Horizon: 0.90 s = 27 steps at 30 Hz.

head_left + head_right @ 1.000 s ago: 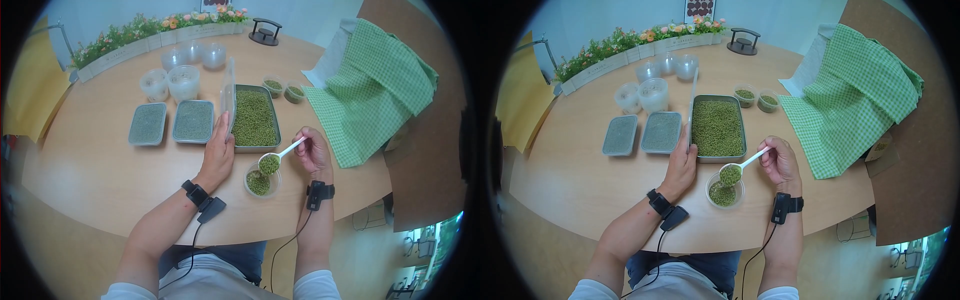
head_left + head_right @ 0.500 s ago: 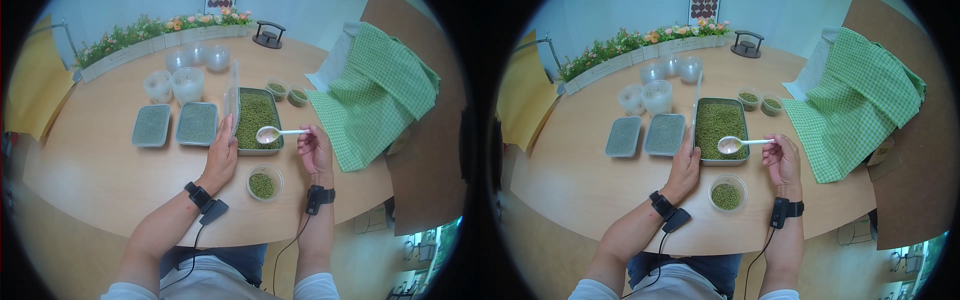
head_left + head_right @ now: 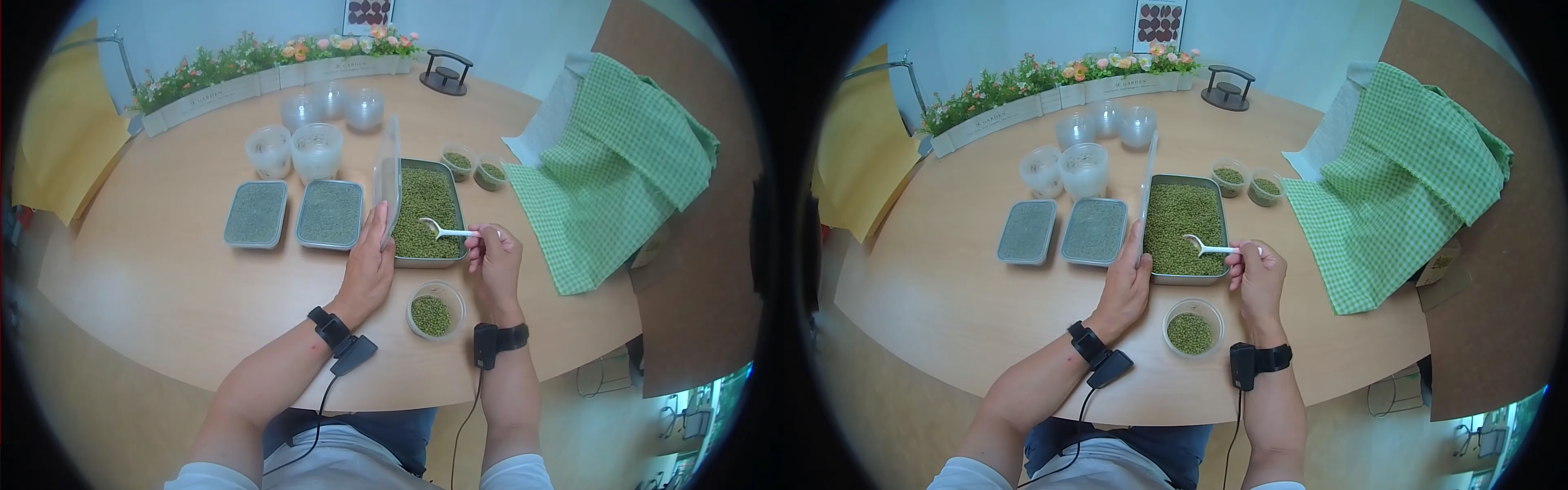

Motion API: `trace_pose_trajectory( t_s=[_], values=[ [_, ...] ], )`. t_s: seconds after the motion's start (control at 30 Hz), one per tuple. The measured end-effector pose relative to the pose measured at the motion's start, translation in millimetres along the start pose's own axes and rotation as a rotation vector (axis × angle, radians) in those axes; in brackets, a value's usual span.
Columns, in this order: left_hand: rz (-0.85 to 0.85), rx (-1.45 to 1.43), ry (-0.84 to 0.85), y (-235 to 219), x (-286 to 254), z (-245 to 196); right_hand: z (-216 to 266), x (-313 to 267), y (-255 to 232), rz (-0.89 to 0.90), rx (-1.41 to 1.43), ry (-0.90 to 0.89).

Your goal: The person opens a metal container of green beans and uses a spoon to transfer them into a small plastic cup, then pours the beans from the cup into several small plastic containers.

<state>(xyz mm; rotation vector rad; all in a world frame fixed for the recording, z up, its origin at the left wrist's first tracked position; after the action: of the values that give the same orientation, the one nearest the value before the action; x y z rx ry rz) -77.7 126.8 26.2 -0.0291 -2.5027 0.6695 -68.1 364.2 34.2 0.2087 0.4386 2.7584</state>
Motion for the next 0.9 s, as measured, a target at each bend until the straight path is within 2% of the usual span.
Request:
trace_pose_trajectory(
  t_s=[0.2, 0.33, 0.4, 0.9],
  values=[
    [0.003, 0.007, -0.004, -1, 0, -2, -3, 6, -22, -0.150, 0.191, 0.013],
    [0.011, -0.036, -0.016, -2, 0, -4, 1, 7, -25, -0.157, 0.217, 0.017],
    [0.010, -0.042, -0.021, -2, 0, -4, -6, 8, -27, -0.156, 0.290, 0.087],
    [0.009, -0.020, 0.001, -2, 1, -6, -8, 9, -30, -0.161, 0.348, 0.106]
  ],
)
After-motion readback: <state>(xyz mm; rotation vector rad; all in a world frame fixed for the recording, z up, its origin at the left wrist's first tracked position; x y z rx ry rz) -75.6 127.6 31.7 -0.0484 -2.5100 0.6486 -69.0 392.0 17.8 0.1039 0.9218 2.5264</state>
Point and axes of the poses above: each hand's wrist, its own x-axis towards the middle knuckle, its own y-axis out of the palm, z = x × y, the point moved 8 cm from there along x, towards the middle knuckle, and after that the axes turned 10 degrees about x, right-handed, at the moved point
